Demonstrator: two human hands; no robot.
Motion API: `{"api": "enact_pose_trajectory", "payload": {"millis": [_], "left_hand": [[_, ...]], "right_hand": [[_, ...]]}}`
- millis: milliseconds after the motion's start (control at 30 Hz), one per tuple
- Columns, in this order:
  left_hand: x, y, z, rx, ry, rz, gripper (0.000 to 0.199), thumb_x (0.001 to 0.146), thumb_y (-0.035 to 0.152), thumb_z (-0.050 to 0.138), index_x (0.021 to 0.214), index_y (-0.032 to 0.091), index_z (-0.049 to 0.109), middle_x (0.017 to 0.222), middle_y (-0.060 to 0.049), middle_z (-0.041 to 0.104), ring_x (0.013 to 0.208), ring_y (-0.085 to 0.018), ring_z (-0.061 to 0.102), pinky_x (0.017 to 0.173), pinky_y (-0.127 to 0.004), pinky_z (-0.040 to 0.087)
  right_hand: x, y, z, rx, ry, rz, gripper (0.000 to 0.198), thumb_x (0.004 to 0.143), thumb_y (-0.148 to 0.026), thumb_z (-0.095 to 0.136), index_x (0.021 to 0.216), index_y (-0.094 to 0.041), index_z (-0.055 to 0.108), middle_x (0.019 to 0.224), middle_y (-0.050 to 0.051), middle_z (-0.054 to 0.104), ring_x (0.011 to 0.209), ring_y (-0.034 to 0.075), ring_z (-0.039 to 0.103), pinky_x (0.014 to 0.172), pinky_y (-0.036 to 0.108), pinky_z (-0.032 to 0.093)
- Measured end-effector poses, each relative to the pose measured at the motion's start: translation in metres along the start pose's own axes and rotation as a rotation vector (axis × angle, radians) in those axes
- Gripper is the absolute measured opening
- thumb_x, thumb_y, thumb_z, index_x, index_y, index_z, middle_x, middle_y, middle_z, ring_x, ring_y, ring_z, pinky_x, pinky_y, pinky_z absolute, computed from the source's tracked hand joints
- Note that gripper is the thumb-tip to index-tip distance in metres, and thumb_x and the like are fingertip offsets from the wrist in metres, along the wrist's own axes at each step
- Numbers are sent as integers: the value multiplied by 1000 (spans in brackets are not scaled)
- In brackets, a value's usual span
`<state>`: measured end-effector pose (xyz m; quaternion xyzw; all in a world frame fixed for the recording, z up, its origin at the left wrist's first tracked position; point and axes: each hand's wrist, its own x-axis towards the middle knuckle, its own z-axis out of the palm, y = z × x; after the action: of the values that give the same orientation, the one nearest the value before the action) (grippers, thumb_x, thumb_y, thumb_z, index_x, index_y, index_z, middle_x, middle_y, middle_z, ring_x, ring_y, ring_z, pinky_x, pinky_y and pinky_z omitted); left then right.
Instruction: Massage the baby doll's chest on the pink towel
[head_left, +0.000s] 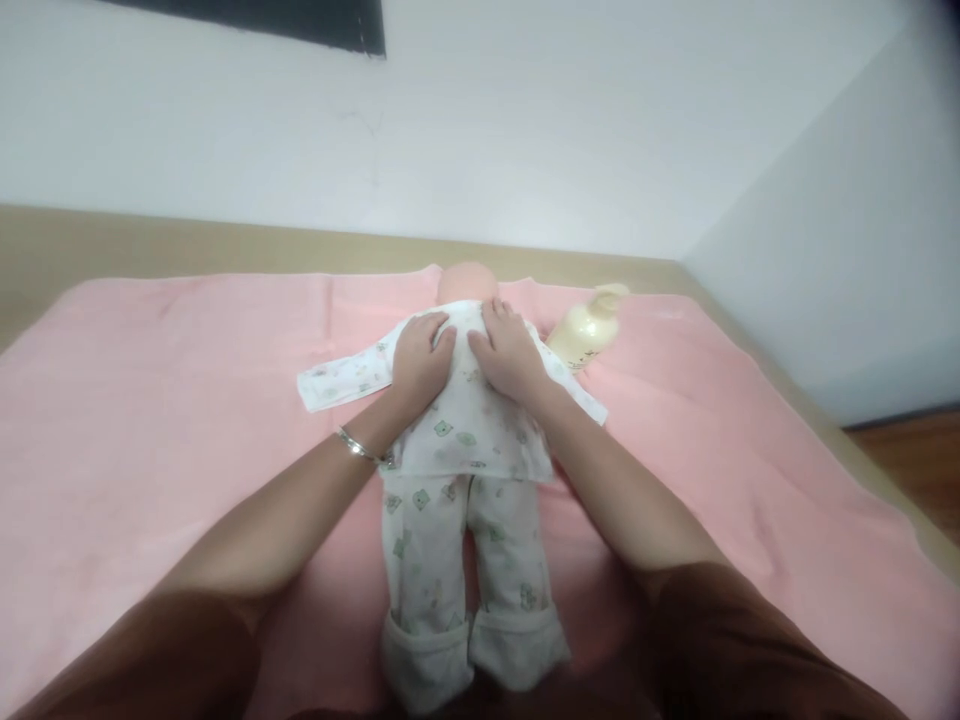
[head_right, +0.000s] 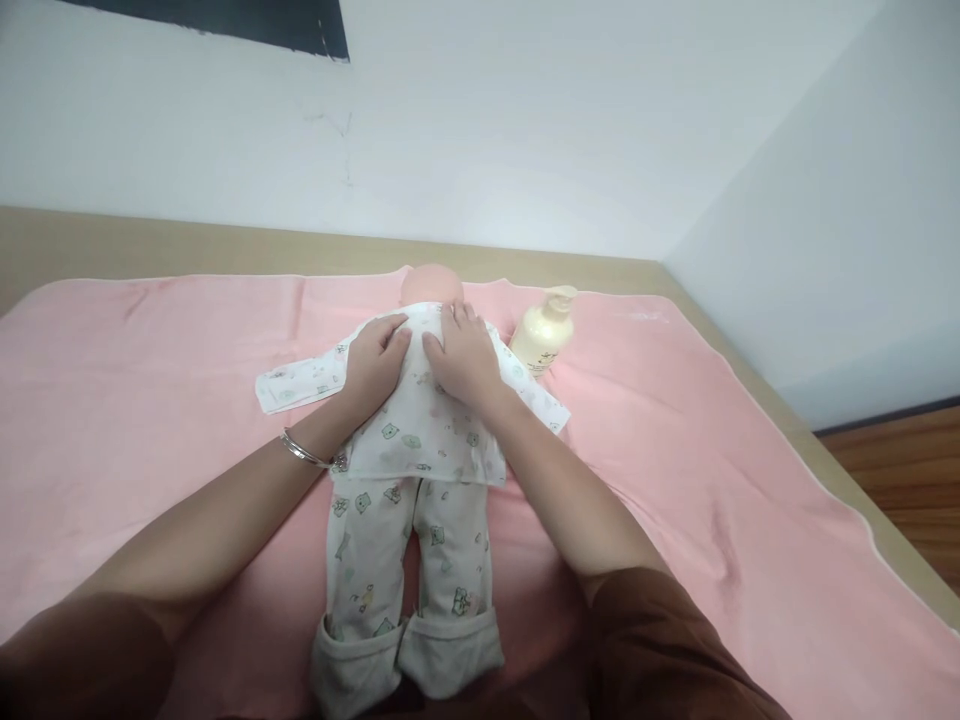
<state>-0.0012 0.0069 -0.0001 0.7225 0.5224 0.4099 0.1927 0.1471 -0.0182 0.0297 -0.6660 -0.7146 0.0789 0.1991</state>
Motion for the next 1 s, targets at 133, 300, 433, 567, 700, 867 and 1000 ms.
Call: {"api": "enact_pose_trajectory", "payload": {"millis": [133,300,433,567,700,867,1000], "left_hand": [[1,-2,0,10,-9,-7,37,93,31,46,119,17,69,130,-8,70,123,-24,61,116,-42,45],[1,-3,0,10,-16,-8,39,93,30,44,120,16,68,128,-10,70,121,-25,62,113,-42,47],[3,0,0,60,-31,25,40,92,28,42,122,15,66,131,-11,68,124,-26,60,115,-45,45],[5,8,-2,186,-60,21,41,93,26,39,123,11,61,125,-18,68,118,-31,61,108,-50,48],[-6,20,-3,387,-110,160,40,96,22,31,117,4,61,123,-24,65,121,-35,59,111,-54,44],[-25,34,-3,473,-142,378,42,94,11,31,125,2,58,134,-24,61,136,-35,51,120,-53,35],[-14,31,-8,432,-214,284,40,97,19,31,116,2,62,126,-24,64,130,-35,54,118,-52,37]], "right_hand": [[-25,-20,7,-121,89,-79,59,101,-26,29,150,5,38,157,28,38,150,39,33,123,57,29],[-41,-37,11,-139,79,-245,56,99,-21,32,148,3,43,159,24,37,153,36,28,128,51,21],[-17,-18,7,-12,39,-154,56,101,-24,26,147,1,45,159,21,39,152,31,31,127,52,23],[-4,-5,6,68,44,-5,66,100,-35,32,152,6,32,162,26,31,154,36,25,126,54,22],[-2,-5,3,51,20,46,63,100,-35,34,149,5,37,160,27,34,152,36,28,126,52,23],[-3,-7,0,-88,40,82,53,102,-34,32,132,5,53,141,30,55,135,39,49,115,52,38],[-20,-14,4,-167,128,8,51,102,-31,29,133,2,53,128,31,63,125,39,57,105,54,45]]}}
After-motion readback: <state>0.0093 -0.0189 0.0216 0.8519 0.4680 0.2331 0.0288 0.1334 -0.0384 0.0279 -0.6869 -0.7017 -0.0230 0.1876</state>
